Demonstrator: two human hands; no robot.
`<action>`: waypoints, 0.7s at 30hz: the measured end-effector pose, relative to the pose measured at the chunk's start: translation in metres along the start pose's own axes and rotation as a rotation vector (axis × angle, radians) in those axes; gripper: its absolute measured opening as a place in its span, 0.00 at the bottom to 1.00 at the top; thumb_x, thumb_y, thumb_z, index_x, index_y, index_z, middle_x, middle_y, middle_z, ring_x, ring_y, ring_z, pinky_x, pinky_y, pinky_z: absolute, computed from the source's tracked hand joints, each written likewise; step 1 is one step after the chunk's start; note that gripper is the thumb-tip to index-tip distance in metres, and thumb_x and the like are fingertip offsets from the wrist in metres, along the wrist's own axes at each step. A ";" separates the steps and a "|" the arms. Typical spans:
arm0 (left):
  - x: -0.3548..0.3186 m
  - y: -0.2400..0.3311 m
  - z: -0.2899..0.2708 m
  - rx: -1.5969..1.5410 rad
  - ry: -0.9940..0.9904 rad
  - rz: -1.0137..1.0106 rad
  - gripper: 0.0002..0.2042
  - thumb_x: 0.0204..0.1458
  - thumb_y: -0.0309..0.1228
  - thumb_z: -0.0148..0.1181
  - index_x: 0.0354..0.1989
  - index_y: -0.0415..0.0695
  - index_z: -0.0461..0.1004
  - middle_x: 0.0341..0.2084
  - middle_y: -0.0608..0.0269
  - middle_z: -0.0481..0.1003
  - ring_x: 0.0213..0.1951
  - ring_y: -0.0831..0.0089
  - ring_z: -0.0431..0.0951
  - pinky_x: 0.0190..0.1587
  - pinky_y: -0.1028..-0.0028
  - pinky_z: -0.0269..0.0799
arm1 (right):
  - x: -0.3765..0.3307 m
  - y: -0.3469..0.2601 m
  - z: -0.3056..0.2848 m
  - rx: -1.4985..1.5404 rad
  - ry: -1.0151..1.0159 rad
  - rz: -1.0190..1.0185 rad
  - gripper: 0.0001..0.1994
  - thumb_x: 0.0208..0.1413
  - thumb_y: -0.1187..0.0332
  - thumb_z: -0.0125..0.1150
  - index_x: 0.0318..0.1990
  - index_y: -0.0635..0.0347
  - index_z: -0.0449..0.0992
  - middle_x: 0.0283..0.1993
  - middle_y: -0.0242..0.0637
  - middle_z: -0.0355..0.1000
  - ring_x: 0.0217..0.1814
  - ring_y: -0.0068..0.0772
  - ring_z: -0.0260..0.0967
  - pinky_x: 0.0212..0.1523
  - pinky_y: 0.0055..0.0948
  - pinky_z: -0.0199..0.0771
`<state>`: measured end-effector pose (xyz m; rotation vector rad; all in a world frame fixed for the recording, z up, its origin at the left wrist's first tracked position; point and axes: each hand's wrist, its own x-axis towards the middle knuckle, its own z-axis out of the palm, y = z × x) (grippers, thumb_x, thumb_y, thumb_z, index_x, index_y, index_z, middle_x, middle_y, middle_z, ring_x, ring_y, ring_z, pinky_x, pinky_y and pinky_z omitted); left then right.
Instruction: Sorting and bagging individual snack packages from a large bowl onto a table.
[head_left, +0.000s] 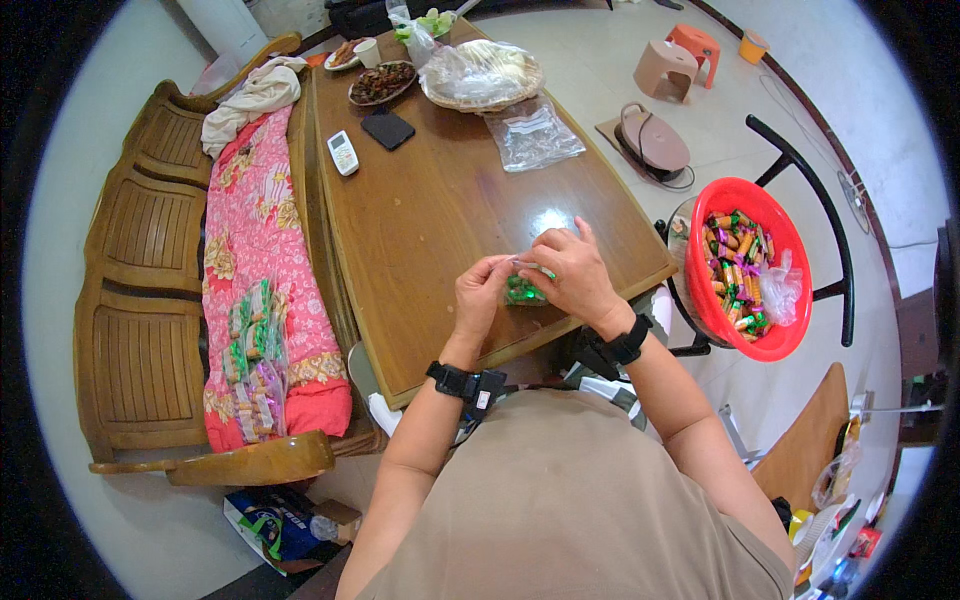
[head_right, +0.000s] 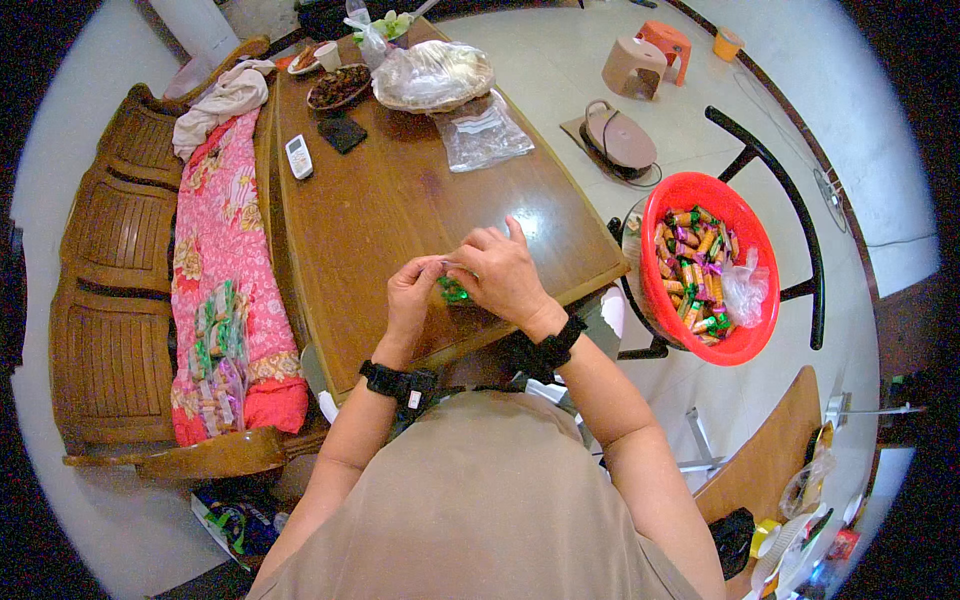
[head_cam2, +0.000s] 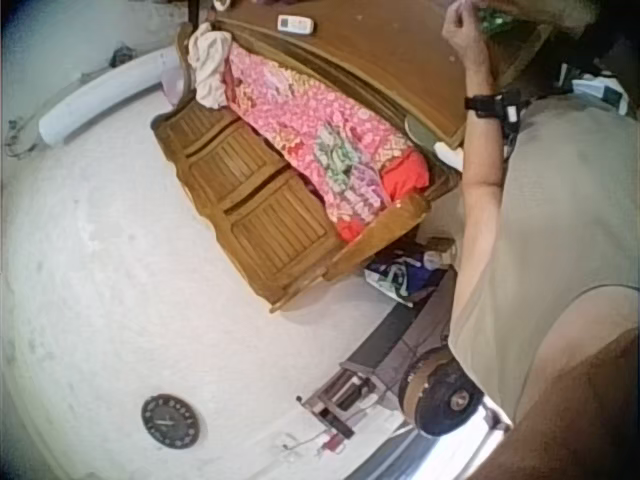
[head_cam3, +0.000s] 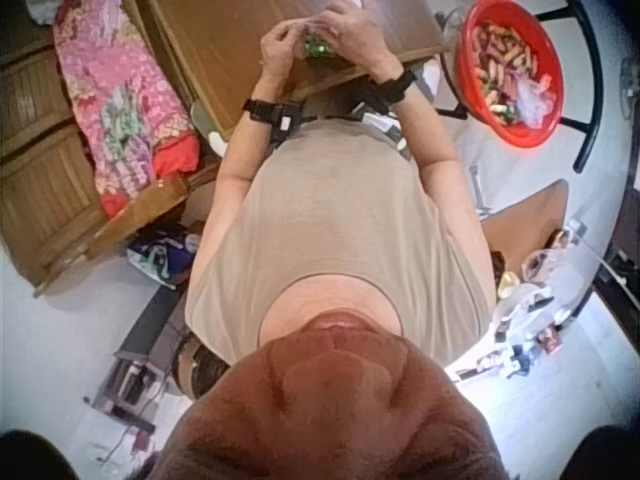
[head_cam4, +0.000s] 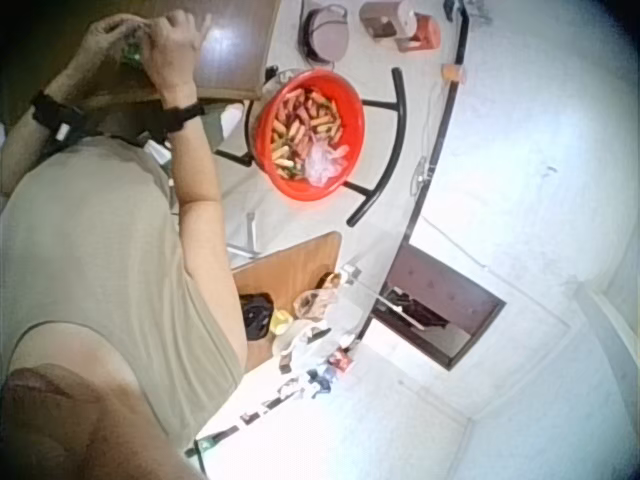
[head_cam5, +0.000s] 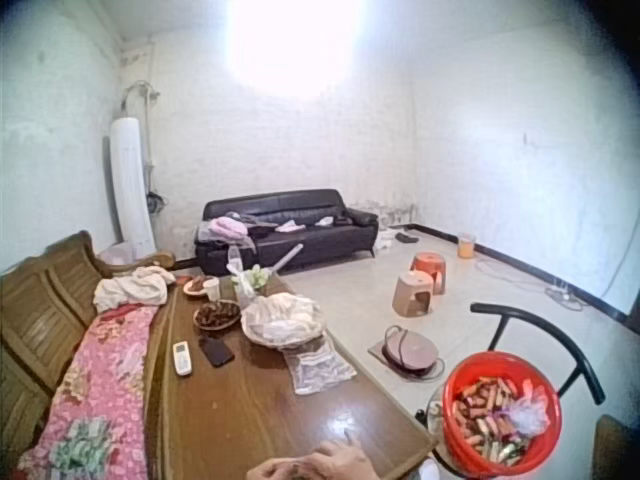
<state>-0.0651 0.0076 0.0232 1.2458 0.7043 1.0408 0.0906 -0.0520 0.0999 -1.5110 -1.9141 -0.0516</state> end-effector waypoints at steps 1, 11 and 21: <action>0.000 0.001 0.002 0.000 -0.003 -0.002 0.08 0.57 0.26 0.56 0.40 0.36 0.77 0.35 0.65 0.79 0.37 0.81 0.76 0.43 0.80 0.71 | 0.000 0.000 0.000 -0.001 0.000 0.003 0.05 0.47 0.66 0.64 0.31 0.50 0.76 0.34 0.29 0.70 0.42 0.34 0.70 0.60 0.56 0.55; -0.001 0.004 0.001 0.061 -0.005 -0.021 0.07 0.57 0.26 0.55 0.38 0.38 0.79 0.35 0.65 0.79 0.39 0.78 0.76 0.45 0.78 0.70 | -0.001 0.007 0.005 0.065 -0.059 0.077 0.06 0.49 0.65 0.62 0.30 0.52 0.71 0.33 0.32 0.69 0.42 0.39 0.69 0.60 0.56 0.54; -0.002 0.001 0.002 -0.015 -0.034 0.033 0.07 0.57 0.27 0.57 0.38 0.37 0.78 0.34 0.66 0.79 0.37 0.81 0.75 0.43 0.80 0.70 | -0.002 0.007 0.006 0.187 -0.036 0.111 0.05 0.49 0.70 0.60 0.30 0.53 0.69 0.30 0.32 0.69 0.41 0.38 0.70 0.60 0.52 0.56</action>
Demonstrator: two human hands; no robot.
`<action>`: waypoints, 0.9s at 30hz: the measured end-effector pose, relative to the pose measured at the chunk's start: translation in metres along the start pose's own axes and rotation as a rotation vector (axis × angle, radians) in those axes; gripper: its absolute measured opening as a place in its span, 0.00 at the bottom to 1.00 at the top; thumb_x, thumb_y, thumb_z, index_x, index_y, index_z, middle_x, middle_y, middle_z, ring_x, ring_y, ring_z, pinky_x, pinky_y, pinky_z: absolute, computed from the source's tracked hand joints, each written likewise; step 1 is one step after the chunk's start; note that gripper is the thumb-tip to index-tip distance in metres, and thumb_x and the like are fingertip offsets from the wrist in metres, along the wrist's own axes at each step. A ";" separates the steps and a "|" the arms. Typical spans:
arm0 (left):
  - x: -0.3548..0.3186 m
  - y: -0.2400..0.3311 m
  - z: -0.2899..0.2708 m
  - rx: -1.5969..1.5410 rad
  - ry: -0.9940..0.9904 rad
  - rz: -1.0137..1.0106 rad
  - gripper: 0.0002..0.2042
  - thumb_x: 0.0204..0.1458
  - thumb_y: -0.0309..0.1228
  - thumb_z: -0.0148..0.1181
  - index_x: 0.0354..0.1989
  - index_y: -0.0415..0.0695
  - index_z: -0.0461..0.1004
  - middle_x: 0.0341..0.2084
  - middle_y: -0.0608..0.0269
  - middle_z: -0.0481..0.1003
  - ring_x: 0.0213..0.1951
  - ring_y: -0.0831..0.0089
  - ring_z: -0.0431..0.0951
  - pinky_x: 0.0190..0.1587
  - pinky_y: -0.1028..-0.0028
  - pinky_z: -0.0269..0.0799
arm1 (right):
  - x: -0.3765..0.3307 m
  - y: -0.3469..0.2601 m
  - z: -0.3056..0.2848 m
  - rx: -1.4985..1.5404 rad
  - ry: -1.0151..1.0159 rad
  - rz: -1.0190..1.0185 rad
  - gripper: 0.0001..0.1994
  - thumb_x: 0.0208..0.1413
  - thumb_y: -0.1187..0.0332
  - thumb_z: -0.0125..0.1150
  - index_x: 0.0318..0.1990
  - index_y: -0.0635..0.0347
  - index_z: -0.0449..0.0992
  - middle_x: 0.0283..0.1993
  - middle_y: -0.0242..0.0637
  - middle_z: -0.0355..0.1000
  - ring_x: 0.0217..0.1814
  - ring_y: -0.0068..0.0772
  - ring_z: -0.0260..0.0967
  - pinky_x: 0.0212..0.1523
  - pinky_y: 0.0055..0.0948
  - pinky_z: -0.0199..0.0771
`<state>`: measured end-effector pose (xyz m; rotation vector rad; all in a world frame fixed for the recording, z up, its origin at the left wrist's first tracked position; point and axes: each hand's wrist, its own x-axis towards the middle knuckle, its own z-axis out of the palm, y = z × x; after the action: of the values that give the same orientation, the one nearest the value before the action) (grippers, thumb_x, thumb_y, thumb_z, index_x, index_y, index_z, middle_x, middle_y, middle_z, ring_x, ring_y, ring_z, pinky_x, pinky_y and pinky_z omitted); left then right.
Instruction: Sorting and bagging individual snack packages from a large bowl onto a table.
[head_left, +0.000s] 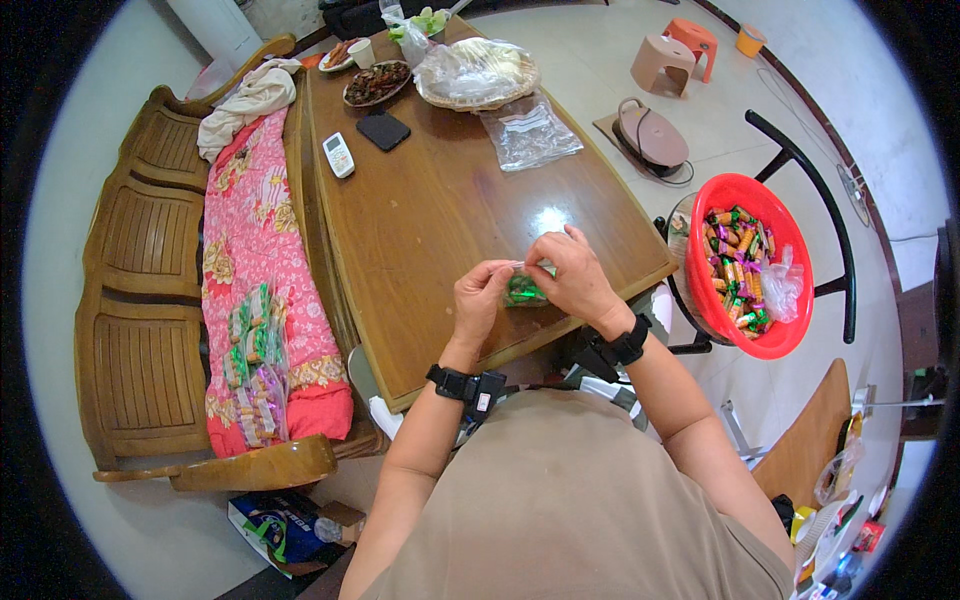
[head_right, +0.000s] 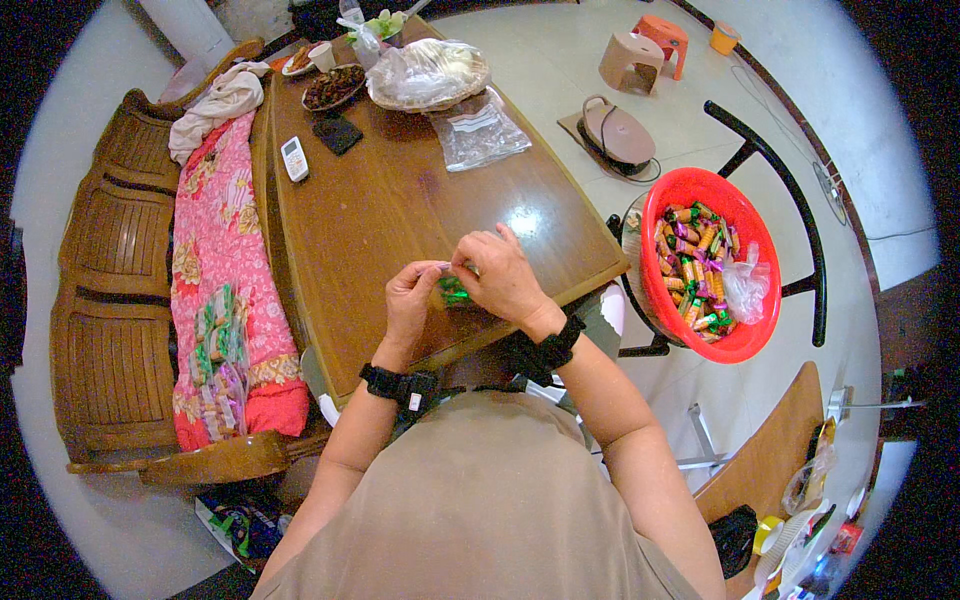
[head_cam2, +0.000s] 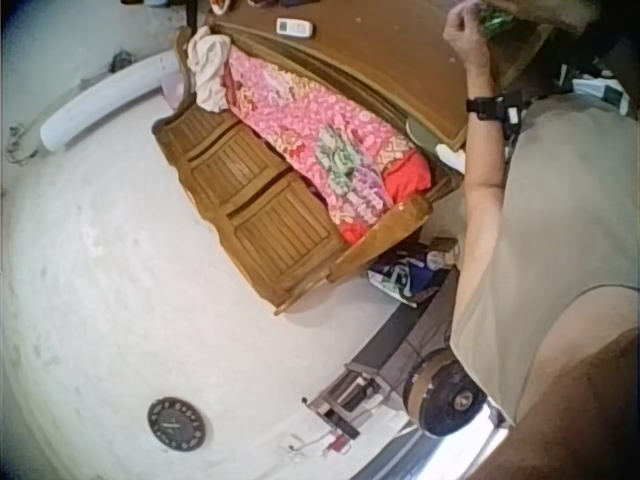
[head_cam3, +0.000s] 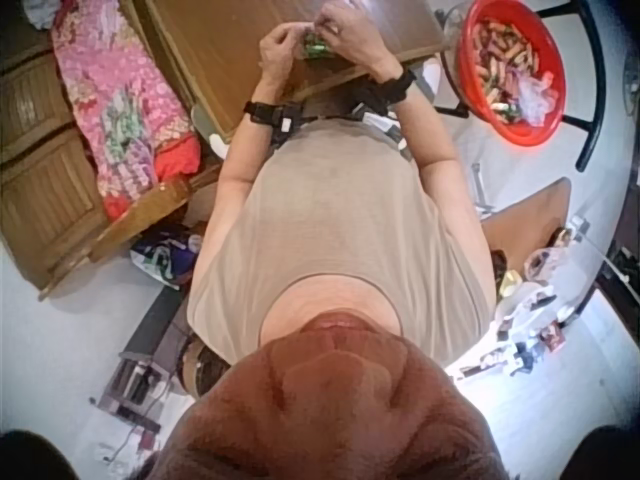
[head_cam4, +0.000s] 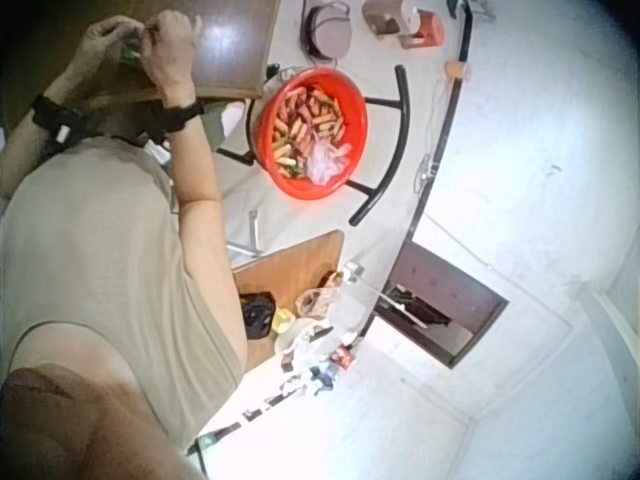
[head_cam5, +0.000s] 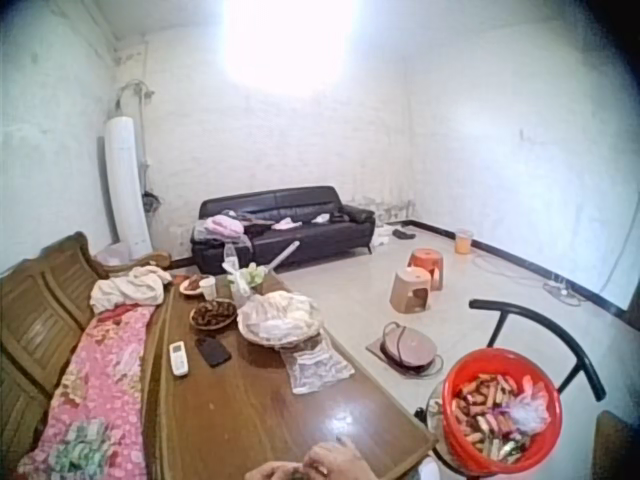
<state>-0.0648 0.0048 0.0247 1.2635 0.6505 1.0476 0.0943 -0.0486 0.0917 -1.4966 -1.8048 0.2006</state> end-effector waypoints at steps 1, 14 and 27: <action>0.000 0.000 0.000 0.000 -0.001 -0.001 0.07 0.57 0.27 0.57 0.38 0.37 0.78 0.34 0.66 0.79 0.37 0.81 0.75 0.43 0.80 0.70 | 0.000 0.000 0.000 0.000 0.000 0.001 0.05 0.49 0.70 0.60 0.30 0.53 0.69 0.30 0.32 0.69 0.41 0.38 0.70 0.60 0.52 0.56; -0.001 -0.005 -0.001 -0.179 0.125 -0.043 0.08 0.59 0.28 0.54 0.39 0.38 0.77 0.35 0.64 0.77 0.40 0.78 0.74 0.46 0.76 0.69 | 0.000 -0.003 0.000 0.042 0.029 0.021 0.07 0.49 0.75 0.61 0.36 0.55 0.71 0.33 0.31 0.72 0.37 0.33 0.74 0.58 0.46 0.58; 0.008 0.009 -0.001 0.045 -0.135 -0.123 0.10 0.56 0.27 0.55 0.41 0.36 0.78 0.39 0.62 0.78 0.43 0.75 0.75 0.49 0.75 0.69 | -0.002 0.001 -0.012 0.042 0.053 0.016 0.11 0.47 0.76 0.61 0.39 0.55 0.72 0.30 0.33 0.72 0.37 0.35 0.72 0.48 0.35 0.64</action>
<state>-0.0641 0.0123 0.0341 1.3047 0.6426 0.8435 0.1025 -0.0542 0.0982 -1.4739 -1.7369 0.2033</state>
